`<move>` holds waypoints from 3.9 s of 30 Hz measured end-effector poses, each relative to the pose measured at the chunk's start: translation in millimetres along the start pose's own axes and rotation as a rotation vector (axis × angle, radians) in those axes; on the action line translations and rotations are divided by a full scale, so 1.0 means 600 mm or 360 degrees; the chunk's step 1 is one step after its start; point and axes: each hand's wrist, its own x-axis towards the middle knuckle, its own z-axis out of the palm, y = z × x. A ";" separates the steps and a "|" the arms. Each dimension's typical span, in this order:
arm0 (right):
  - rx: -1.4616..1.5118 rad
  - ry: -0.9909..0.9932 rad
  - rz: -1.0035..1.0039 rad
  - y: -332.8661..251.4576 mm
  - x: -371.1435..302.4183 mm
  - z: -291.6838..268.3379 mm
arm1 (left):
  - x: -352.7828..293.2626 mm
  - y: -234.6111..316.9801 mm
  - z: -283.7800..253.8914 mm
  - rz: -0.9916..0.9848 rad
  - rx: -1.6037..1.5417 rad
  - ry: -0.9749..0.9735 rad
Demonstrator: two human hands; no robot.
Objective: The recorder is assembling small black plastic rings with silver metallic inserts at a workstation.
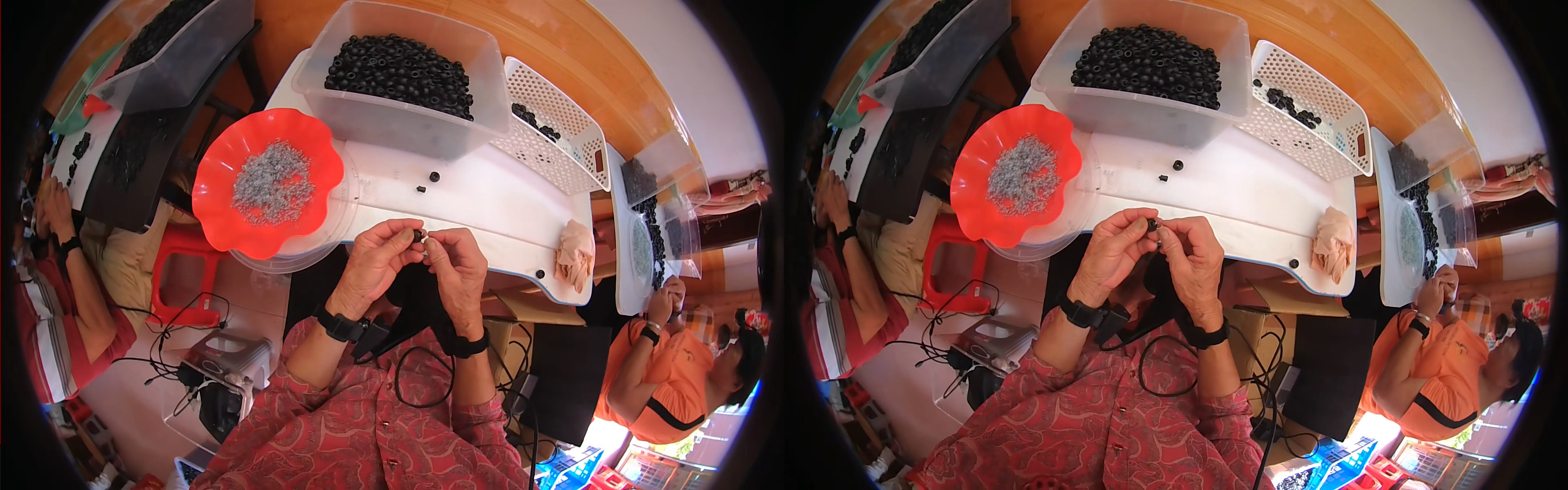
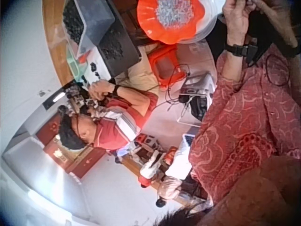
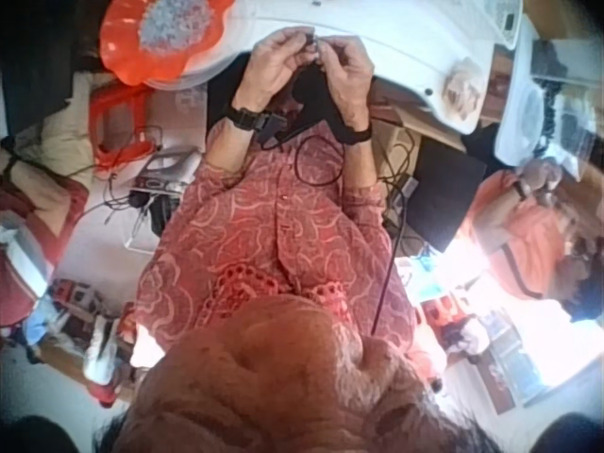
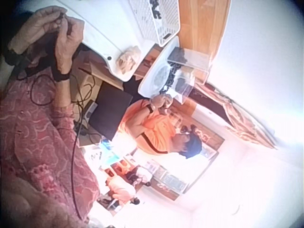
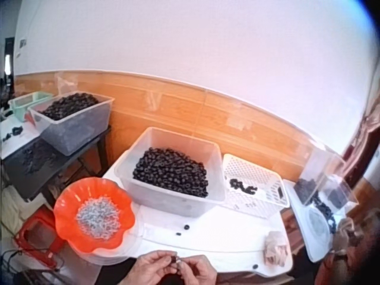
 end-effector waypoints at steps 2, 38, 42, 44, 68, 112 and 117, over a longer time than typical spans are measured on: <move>-0.0048 -0.0024 -0.0004 0.002 0.000 -0.002 | -0.003 0.002 0.002 -0.0001 0.0017 -0.0006; -0.0210 -0.0171 0.0284 -0.026 0.015 0.018 | -0.025 0.024 -0.021 -0.0033 0.0180 0.0011; -0.0596 0.0063 -0.0239 0.016 0.071 0.018 | -0.024 0.023 -0.013 -0.0015 0.0107 0.0009; -0.0706 0.0070 -0.0310 0.028 0.094 0.025 | -0.024 0.022 -0.015 -0.0019 0.0096 0.0006; -0.0323 -0.0073 -0.0139 0.011 0.015 0.015 | -0.031 0.016 0.001 -0.0031 0.0162 0.0030; 0.0365 0.0049 0.0188 0.016 -0.018 0.010 | -0.029 -0.002 -0.002 -0.0076 -0.0146 -0.0027; 0.0377 0.0042 0.0179 0.016 -0.019 0.010 | -0.030 -0.002 0.002 -0.0071 -0.0099 0.0004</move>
